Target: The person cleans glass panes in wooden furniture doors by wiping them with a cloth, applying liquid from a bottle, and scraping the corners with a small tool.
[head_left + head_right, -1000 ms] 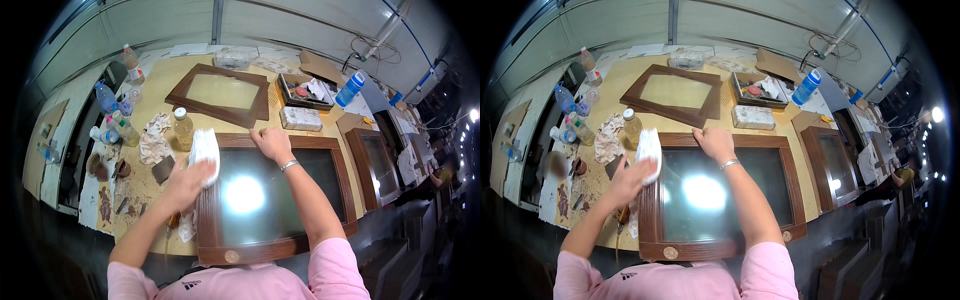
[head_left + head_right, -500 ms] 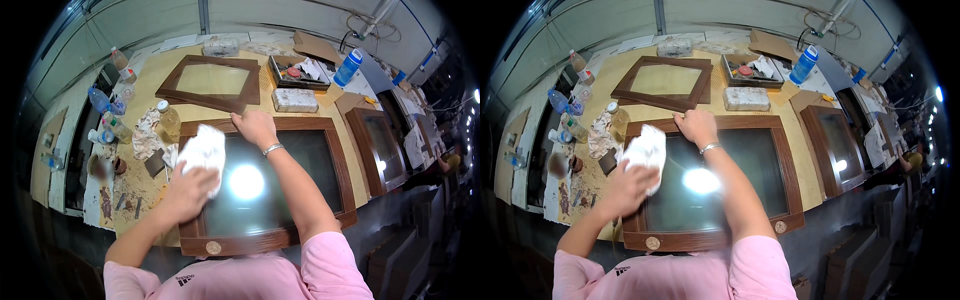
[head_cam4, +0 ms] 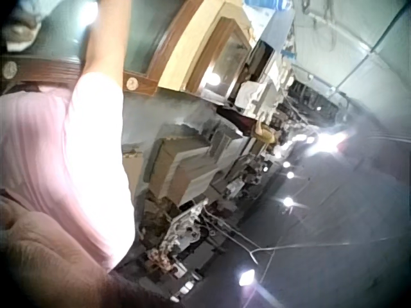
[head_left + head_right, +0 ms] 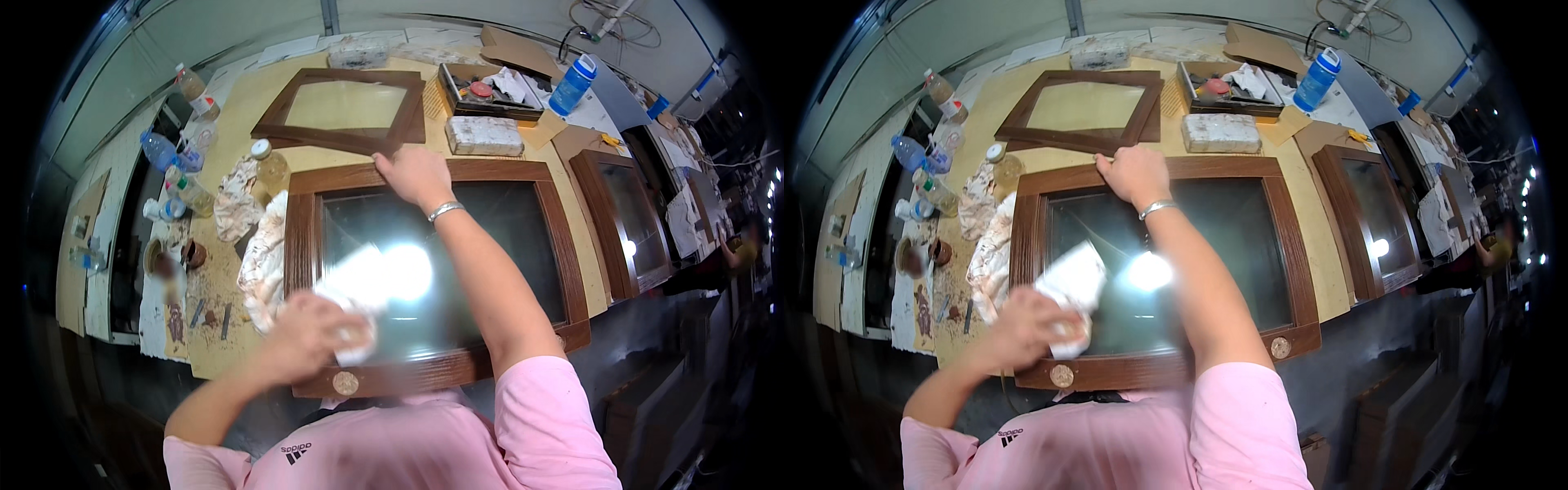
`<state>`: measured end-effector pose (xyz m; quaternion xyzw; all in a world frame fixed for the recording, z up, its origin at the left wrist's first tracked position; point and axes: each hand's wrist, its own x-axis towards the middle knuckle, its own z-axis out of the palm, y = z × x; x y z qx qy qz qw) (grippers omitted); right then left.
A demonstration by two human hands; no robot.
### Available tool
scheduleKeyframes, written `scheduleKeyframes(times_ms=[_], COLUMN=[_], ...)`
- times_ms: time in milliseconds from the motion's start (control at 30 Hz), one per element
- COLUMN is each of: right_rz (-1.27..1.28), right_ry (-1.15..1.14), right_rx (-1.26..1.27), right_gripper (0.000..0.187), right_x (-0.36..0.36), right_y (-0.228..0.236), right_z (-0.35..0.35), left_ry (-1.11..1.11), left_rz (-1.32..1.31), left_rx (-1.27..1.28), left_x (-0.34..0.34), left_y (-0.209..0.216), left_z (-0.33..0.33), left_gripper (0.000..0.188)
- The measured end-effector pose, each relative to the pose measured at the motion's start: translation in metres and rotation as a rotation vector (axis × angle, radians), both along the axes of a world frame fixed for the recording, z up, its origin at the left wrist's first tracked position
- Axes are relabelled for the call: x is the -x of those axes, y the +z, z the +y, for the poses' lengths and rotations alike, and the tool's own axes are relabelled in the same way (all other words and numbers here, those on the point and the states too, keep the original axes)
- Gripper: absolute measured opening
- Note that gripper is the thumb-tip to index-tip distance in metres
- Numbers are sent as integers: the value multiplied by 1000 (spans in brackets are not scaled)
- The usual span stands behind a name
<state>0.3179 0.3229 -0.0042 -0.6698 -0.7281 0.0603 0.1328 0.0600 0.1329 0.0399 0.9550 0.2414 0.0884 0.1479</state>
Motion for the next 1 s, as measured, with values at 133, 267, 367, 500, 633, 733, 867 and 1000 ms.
scheduleKeyframes(times_ms=[133, 267, 367, 500, 633, 733, 867, 1000], right_rz=[30, 33, 39, 68, 179, 98, -114, -25], right_ry=[-11, -18, -13, 21, 117, -87, -458, -593], right_rx=[-10, 38, 13, -5, -377, -426, -248, 102], right_gripper=[62, 62, 63, 58, 49, 43, 54, 68], right_x=[5, 4, 6, 4, -42, -91, -182, -238], right_y=[5, 7, 6, 6, -7, 19, 22, 19], right_z=[-2, -3, -4, -3, -4, -34, -85, -140], left_ry=[48, 22, 79, -19, 83, 109, 73, 106], left_rz=[-71, -27, -30, -75, 1, -48, -55, 1], left_rx=[-61, 17, -10, -8, -78, -127, -98, -32], left_x=[-2, -9, 4, -44, -10, 1, -23, 4], left_y=[-1, 7, 6, 1, 6, -1, 2, 9], left_z=[-1, -10, -8, -24, -5, -15, -20, -17], left_gripper=[43, 43, 39, 39, 47, 46, 47, 45])
